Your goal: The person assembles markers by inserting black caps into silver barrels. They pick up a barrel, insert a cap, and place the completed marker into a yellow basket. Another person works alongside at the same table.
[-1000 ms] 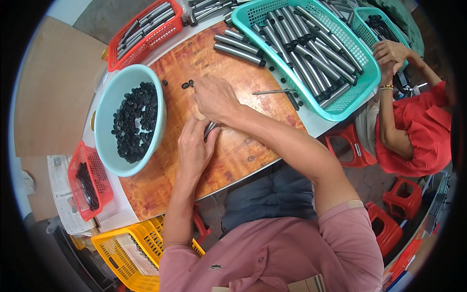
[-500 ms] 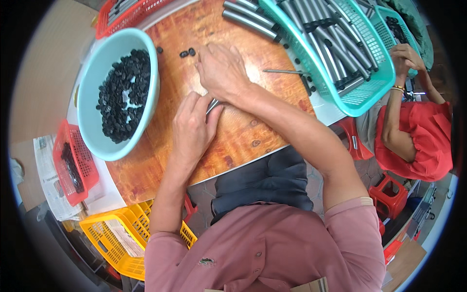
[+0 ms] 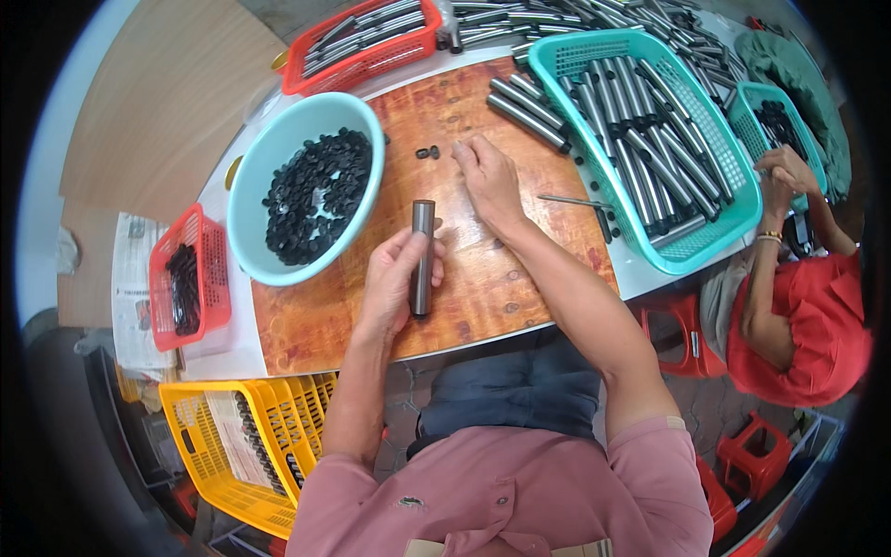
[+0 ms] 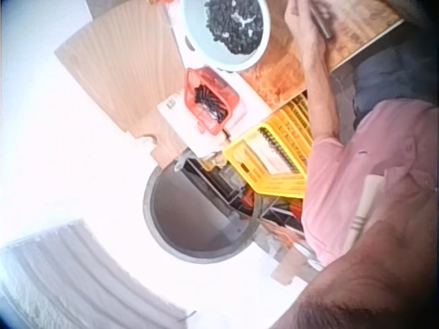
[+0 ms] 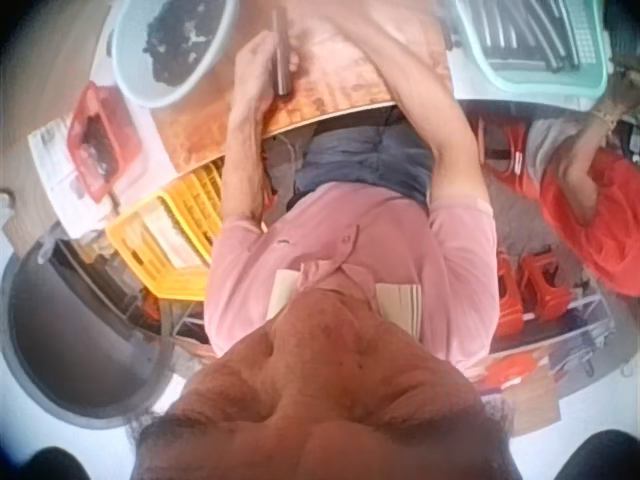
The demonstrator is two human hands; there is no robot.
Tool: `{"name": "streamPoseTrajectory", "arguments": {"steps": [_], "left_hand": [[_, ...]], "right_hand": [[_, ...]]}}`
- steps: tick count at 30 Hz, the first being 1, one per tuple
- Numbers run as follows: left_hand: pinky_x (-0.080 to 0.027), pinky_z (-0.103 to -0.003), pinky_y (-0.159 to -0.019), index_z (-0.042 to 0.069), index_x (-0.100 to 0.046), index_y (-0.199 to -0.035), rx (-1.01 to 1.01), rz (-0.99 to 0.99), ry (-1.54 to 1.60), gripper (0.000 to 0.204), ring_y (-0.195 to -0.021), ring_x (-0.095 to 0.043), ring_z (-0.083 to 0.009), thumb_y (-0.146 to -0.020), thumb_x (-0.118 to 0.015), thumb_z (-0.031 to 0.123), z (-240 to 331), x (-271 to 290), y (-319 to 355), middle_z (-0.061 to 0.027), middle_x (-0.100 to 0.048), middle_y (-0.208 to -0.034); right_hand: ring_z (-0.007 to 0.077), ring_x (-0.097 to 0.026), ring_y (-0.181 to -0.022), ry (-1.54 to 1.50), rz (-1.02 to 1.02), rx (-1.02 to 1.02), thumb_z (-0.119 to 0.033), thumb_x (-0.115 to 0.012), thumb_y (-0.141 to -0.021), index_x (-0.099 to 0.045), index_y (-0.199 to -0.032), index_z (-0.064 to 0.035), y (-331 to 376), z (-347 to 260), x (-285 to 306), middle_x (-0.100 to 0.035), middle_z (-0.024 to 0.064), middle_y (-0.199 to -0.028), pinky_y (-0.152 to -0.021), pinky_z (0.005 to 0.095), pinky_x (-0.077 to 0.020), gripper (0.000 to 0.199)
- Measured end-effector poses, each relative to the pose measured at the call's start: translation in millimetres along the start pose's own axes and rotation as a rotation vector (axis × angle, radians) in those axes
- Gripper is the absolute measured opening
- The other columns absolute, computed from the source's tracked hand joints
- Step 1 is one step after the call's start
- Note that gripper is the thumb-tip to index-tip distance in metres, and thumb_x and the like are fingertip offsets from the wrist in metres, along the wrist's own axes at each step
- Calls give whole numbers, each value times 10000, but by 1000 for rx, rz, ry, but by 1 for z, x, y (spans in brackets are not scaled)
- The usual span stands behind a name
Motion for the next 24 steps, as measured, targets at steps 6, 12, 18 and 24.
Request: {"name": "streamPoseTrajectory", "arguments": {"steps": [6, 12, 18, 24], "left_hand": [[-452, -231, -551, 28, -665, -1073, -5, 126, -199, 230, -611, -569, -76, -1043, -597, 245, -9, -2, 28, -13, -635, -765], [-483, -227, -587, 27, -662, -1095, -62, -43, -72, 231, -659, -578, -49, -1018, -651, 245, -13, -8, 66, 20, -606, -803], [-494, -218, -661, 16, -614, -1261, 16, 30, -31, 301, -750, -588, -54, -1008, -668, 169, 25, 24, 138, 19, -586, -873], [-536, -286, -793, 1, -579, -1361, -216, 466, -299, 551, -890, -647, -111, -863, -802, 75, 84, 109, 237, -25, -643, -1008]], "right_hand": [[356, -661, -993, 62, -140, 112, -207, -508, -983, -701, -1105, -36, 5, 18, -9, -705, 186, -1036, -888, 437, -505, 285], [152, -602, -866, -66, -192, -88, -319, -478, -1088, -667, -1063, 18, -3, 23, 7, -636, 70, -945, -772, 301, -491, 387], [98, -490, -766, -93, -238, -84, -335, -514, -1091, -648, -1025, -6, -4, 23, 3, -528, -2, -837, -692, 272, -429, 361], [54, -420, -688, -157, -207, -86, -297, -556, -1079, -632, -954, -53, -7, 29, 3, -459, -47, -774, -607, 227, -349, 285]]}}
Point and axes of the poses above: each hand's wrist, its own y-axis away from the middle knuckle, its own x-axis out of the back of the hand, z = x × y, the point moved 2 cm from there along -y, towards the middle knuckle
